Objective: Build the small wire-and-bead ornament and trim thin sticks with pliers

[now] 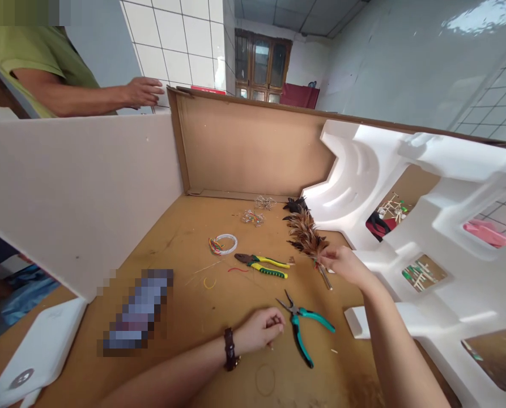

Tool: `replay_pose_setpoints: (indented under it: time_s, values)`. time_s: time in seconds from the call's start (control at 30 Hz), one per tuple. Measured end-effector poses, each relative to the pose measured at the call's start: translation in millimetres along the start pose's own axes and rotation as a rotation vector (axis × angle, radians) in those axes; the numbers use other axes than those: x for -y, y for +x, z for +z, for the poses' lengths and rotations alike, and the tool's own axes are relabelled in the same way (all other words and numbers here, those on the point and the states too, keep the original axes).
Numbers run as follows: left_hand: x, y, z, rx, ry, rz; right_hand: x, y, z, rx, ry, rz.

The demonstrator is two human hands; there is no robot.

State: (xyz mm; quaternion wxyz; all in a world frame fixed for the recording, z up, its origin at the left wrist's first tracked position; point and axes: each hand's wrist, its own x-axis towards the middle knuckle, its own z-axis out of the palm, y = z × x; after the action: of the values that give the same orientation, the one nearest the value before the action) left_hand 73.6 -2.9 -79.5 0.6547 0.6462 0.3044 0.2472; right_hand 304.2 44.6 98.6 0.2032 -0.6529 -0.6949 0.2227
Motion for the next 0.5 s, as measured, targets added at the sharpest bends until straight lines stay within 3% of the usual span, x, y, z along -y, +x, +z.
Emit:
replay_pose_setpoints:
  time_s: [0.1,0.17,0.27,0.33,0.5]
  values:
    - [-2.4,-1.9,0.4,0.004,0.004,-0.019,-4.7,-27.8,5.2,-0.045,0.141,0.096]
    - [-4.2,-2.9,1.4,0.007,0.007,-0.035,-7.5,-41.5,20.5,-0.121,0.266,0.144]
    - [-10.5,-3.7,0.8,-0.032,-0.062,-0.029,-7.6,-51.3,61.2,-0.164,0.511,0.122]
    - [-18.3,-3.9,-3.7,-0.123,-0.148,0.015,-2.1,-51.5,95.7,-0.141,0.577,0.138]
    - [-36.1,-7.7,-32.0,-0.4,-0.302,0.086,28.2,-45.9,167.9,-0.091,0.414,-0.064]
